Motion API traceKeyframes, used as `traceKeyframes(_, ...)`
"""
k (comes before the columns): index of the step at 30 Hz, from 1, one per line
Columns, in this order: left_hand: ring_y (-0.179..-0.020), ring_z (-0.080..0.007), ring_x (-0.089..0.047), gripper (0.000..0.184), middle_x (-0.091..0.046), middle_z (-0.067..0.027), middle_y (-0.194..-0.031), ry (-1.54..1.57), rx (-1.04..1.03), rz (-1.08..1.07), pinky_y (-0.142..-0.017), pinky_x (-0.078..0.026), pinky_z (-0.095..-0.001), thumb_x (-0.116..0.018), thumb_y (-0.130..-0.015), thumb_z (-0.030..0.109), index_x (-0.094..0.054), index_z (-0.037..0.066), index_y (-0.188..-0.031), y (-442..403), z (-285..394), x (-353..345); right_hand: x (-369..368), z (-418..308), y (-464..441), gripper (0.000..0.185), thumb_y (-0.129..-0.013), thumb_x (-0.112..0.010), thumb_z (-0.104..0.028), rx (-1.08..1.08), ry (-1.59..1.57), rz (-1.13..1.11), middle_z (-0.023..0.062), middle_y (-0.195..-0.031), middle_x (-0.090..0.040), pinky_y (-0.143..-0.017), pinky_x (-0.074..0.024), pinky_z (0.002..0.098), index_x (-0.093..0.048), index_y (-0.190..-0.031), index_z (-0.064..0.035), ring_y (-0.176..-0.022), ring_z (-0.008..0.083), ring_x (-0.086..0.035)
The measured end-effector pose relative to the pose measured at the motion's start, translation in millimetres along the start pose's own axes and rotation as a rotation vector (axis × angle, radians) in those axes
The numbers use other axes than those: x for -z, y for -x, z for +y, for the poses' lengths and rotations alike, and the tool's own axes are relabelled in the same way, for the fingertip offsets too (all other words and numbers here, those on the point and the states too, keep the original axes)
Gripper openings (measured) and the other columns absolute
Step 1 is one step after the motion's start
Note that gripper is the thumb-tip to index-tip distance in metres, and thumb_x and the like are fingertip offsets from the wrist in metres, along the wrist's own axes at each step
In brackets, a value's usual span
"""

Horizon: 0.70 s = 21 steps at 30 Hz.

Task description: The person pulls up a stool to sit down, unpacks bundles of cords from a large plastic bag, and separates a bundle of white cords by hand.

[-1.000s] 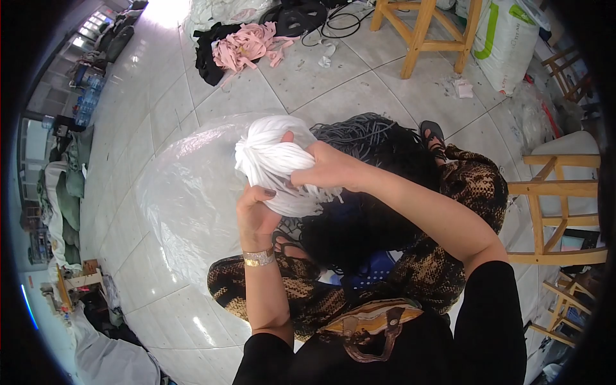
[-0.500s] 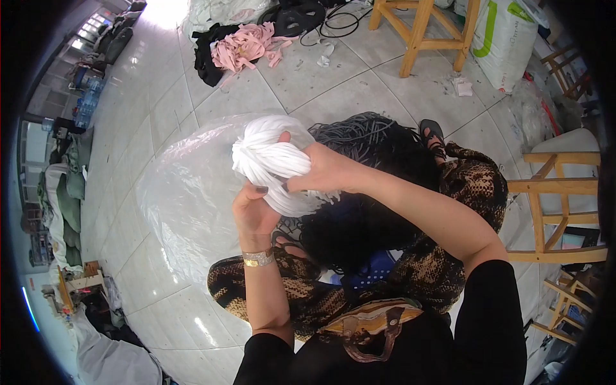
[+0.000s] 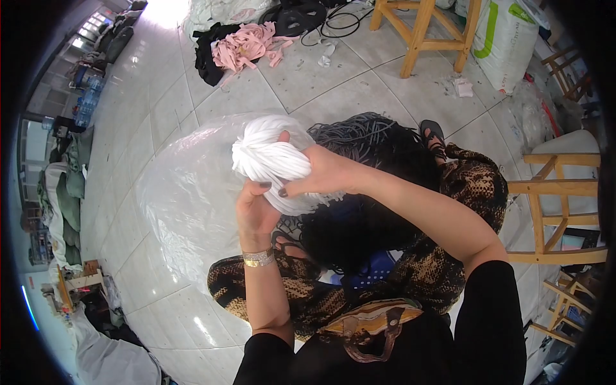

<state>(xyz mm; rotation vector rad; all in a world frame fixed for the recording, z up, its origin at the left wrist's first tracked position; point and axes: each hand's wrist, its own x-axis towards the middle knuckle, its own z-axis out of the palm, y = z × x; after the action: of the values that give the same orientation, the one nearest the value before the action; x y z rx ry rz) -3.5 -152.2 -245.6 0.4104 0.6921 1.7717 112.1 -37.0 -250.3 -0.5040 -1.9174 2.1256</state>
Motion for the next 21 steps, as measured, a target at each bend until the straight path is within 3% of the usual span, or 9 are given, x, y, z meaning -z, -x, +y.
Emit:
traceKeyframes(1,-0.116,-0.0306,-0.046,0.061,-0.046,-0.0193,-0.128,-0.006,-0.005,0.004,-0.099,-0.034,-0.0415,-0.043,-0.073,0.007,-0.031,-0.008,-0.131,0.0,0.1,-1.6,-0.5,-1.8,0.9,0.027,-0.061,-0.068,-0.02,-0.005,-0.013,0.022,0.0044,-0.068,-0.059,-0.054,-0.0404,0.0247,-0.063,-0.077,0.0011,-0.06,0.011,-0.053)
traceKeyframes(4,-0.116,-0.0303,-0.046,0.061,-0.045,-0.0193,-0.128,-0.004,0.003,-0.015,-0.099,-0.034,-0.0417,-0.043,-0.074,0.008,-0.03,-0.007,-0.131,0.6,1.6,-3.4,8.0,-3.4,-2.4,0.037,-0.065,-0.07,-0.021,-0.154,0.032,-0.054,0.0052,-0.074,-0.061,-0.057,-0.0415,0.0237,-0.062,-0.091,0.0034,-0.064,0.0104,-0.054)
traceKeyframes(13,-0.116,-0.0298,-0.045,0.063,-0.041,-0.0194,-0.133,0.021,0.034,-0.037,-0.097,-0.035,-0.0423,-0.043,-0.073,0.01,-0.028,-0.006,-0.133,1.1,4.8,0.8,8.6,-20.6,3.2,0.028,-0.063,-0.067,-0.019,-0.23,-0.124,-0.068,0.0044,-0.069,-0.058,-0.048,-0.0371,0.0237,-0.061,-0.083,0.0,-0.055,0.0086,-0.049)
traceKeyframes(16,-0.126,-0.0305,-0.035,0.075,-0.025,-0.0177,-0.144,0.007,0.036,-0.072,-0.103,-0.03,-0.04,-0.048,-0.07,0.007,-0.015,-0.005,-0.137,-0.3,6.6,-4.0,6.8,-12.9,1.0,0.031,-0.064,-0.064,-0.018,-0.215,-0.099,-0.093,0.0036,-0.068,-0.059,-0.047,-0.0377,0.0243,-0.06,-0.087,0.0015,-0.056,0.0106,-0.05)
traceKeyframes(21,-0.128,-0.0305,-0.033,0.076,-0.024,-0.0183,-0.144,0.004,0.018,-0.078,-0.106,-0.027,-0.0392,-0.048,-0.07,0.006,-0.015,-0.005,-0.138,-2.1,4.0,-6.2,-1.8,0.1,-0.7,0.035,-0.062,-0.067,-0.018,-0.077,-0.037,-0.01,0.0043,-0.068,-0.058,-0.049,-0.0387,0.0252,-0.06,-0.088,0.0036,-0.058,0.0111,-0.051)
